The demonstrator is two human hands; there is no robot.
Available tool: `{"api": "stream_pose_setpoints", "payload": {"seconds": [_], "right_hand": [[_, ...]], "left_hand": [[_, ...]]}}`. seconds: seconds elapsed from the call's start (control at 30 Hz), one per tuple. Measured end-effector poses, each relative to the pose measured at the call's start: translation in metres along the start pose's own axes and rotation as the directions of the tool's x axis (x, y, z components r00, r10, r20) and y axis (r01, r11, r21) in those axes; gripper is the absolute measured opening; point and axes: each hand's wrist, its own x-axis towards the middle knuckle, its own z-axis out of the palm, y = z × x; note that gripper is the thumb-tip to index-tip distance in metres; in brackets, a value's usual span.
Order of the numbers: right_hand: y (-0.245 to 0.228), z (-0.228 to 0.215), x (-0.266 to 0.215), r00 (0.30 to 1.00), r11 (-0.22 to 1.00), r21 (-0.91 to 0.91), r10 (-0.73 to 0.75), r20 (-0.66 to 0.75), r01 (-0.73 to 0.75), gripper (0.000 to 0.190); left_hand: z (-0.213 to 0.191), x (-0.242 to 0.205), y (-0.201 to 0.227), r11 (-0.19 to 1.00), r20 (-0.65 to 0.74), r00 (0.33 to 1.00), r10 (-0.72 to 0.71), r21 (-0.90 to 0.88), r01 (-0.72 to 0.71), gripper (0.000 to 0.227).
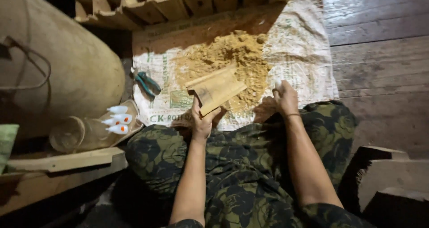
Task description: The person applies glue from a small bottle to the edges of a small wooden frame and rubs sawdust into the joints. They repeat this process on multiple edges, pressing the sawdust into the glued areas.
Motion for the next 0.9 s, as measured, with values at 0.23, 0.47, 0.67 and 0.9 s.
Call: {"api": "stream_pose_setpoints", "payload": {"seconds": [0.23,0.47,0.67,0.9], "right_hand": [[-0.132,-0.032,-0.083,0.936,0.934,0.066,-0.351,0.005,0.350,0.030],[-0.176,0.005,-0.103,0.898,0.889,-0.155,-0.439,-0.024,0.431,0.033],[-0.185,0.007,-0.102,0.899,0.879,-0.220,-0.437,-0.021,0.423,0.032],[-0.100,0.072,-0.108,0.759,0.495,-0.606,-0.568,0.318,0.623,0.075]], "left_hand": [[-0.015,0.001,-0.007,0.999,-0.007,0.999,0.036,-0.018,-0.036,0.083],[-0.038,0.010,-0.040,0.991,0.068,0.993,0.093,0.088,-0.099,0.076],[-0.036,0.002,-0.046,0.991,0.073,0.993,0.089,0.093,-0.096,0.074],[-0.011,0.017,-0.010,0.992,0.076,0.989,0.124,-0.025,-0.123,0.078]]}}
